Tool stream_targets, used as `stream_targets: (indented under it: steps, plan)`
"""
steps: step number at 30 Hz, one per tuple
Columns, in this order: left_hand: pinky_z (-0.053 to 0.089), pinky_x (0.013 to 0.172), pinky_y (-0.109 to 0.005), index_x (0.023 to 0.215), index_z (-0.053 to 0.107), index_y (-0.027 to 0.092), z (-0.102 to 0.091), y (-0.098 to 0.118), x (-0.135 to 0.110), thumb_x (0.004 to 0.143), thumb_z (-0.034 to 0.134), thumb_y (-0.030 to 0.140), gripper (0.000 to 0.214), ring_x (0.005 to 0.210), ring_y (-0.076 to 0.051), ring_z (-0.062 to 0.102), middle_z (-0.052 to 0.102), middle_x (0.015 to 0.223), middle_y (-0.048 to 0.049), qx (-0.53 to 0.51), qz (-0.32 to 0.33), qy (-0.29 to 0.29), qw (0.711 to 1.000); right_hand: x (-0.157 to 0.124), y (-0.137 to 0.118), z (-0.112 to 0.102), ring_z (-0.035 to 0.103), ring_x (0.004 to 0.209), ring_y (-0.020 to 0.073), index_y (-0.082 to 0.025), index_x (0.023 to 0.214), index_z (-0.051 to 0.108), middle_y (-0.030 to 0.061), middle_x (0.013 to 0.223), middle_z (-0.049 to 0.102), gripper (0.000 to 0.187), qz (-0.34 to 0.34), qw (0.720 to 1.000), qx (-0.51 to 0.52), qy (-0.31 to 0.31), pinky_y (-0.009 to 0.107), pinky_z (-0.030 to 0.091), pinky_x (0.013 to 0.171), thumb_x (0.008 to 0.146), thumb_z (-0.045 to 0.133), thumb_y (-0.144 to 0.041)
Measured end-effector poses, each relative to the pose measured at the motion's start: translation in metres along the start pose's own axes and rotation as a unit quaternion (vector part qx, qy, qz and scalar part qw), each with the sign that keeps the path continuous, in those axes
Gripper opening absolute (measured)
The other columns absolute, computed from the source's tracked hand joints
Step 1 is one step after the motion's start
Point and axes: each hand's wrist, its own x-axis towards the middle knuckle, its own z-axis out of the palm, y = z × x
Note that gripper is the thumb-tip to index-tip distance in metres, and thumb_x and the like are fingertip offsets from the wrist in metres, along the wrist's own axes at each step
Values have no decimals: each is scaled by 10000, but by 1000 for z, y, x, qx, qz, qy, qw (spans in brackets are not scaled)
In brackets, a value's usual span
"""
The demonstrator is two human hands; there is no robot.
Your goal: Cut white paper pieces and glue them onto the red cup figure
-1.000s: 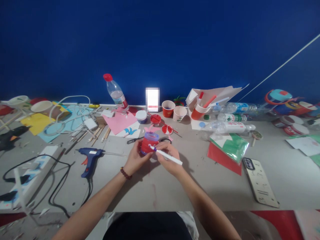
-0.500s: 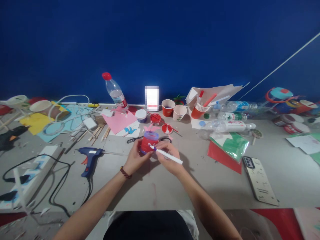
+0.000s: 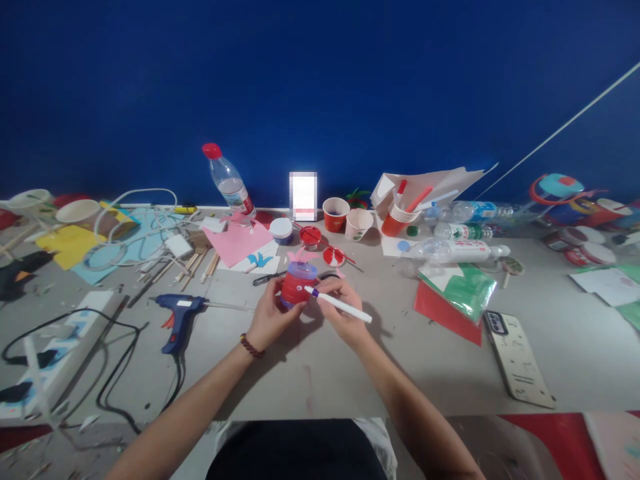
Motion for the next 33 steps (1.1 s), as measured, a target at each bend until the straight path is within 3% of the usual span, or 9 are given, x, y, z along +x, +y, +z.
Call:
stream_targets:
  steps: [5,17,29,33]
  plan:
    - [467,554,-263,1141,528,197,-1,-2,0,665,796,417,590,691,-160,626,669,1045,-72,65,8,-13,998,0,-1,3,649,871,195,-237,881,645,48,873,671,63,-8,1000,-14,1,365,533,812,855,675,-287]
    - [420,504,-245,1129,529,198,-1,-3,0,660,795,429,587,607,-134,588,677,986,-56,64,6,-20,998,-1,0,2,651,869,200,-233,883,642,63,893,681,93,11,999,-45,-4,356,546,787,854,660,-320]
    - [443,523,-241,1158,524,190,-2,2,-1,665,790,404,600,715,-163,634,668,1047,-75,56,2,-20,998,1,-2,1,644,837,211,-231,853,614,57,833,663,121,1,1000,-7,6,374,532,749,845,671,-339]
    - [462,547,-240,1123,537,187,-1,6,0,662,787,379,558,803,-191,654,670,1034,-78,21,-2,-23,1000,-1,2,-2,637,862,209,-235,867,623,51,855,669,104,1,1000,24,17,380,521,802,857,662,-331]
